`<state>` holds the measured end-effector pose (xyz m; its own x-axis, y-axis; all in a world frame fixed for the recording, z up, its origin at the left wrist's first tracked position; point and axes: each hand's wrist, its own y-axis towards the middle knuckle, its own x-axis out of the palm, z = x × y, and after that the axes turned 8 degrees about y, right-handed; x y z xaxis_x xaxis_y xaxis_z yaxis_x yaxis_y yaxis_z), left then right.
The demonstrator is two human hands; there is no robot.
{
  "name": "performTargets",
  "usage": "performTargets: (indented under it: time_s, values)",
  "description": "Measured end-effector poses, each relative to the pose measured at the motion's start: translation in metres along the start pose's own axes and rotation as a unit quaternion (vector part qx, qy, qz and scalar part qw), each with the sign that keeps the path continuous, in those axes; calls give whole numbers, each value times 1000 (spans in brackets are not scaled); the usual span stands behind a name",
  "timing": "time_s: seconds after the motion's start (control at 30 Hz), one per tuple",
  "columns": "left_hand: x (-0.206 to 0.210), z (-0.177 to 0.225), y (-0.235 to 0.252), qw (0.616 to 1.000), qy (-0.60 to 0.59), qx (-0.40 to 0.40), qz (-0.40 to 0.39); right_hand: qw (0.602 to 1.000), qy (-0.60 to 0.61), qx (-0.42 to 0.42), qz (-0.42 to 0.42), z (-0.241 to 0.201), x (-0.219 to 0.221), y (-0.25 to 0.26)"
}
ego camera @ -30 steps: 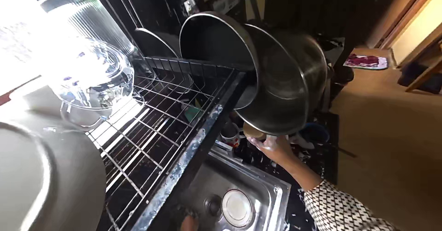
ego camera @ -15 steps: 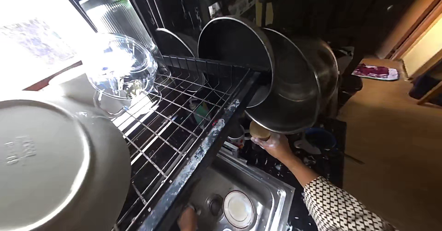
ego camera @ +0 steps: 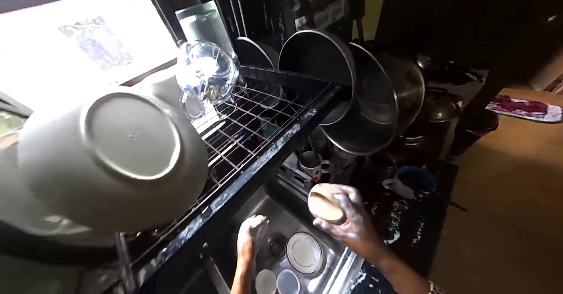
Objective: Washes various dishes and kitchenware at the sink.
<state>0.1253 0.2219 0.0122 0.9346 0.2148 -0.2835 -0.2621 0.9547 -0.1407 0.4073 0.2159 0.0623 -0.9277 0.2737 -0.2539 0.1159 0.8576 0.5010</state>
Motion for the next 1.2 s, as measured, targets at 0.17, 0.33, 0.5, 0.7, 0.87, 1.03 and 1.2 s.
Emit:
performTargets:
  time_s: [0.17,0.33,0.5,0.7,0.87,1.03,1.2]
  values:
    - [16,54,-52,991,-122,43,-40,975,55,129,-175,-21,24,-45]
    - [21,51,-81,988,-157,-2,4,945,196,166,-202,-26,35,-65]
    - [21,53,-110,976,-65,202,53,940,199,178,-211,-25,44,-80]
    - [32,31,-122,929,146,334,66,949,248,99,-170,-50,55,-95]
    - [27,39,-123,965,32,240,100,957,242,67,-143,-63,68,-91]
    - [52,42,-154,893,85,410,169,942,299,121,-95,-59,78,-97]
    - [32,13,-132,959,-18,241,147,972,216,78,-52,-61,80,-95]
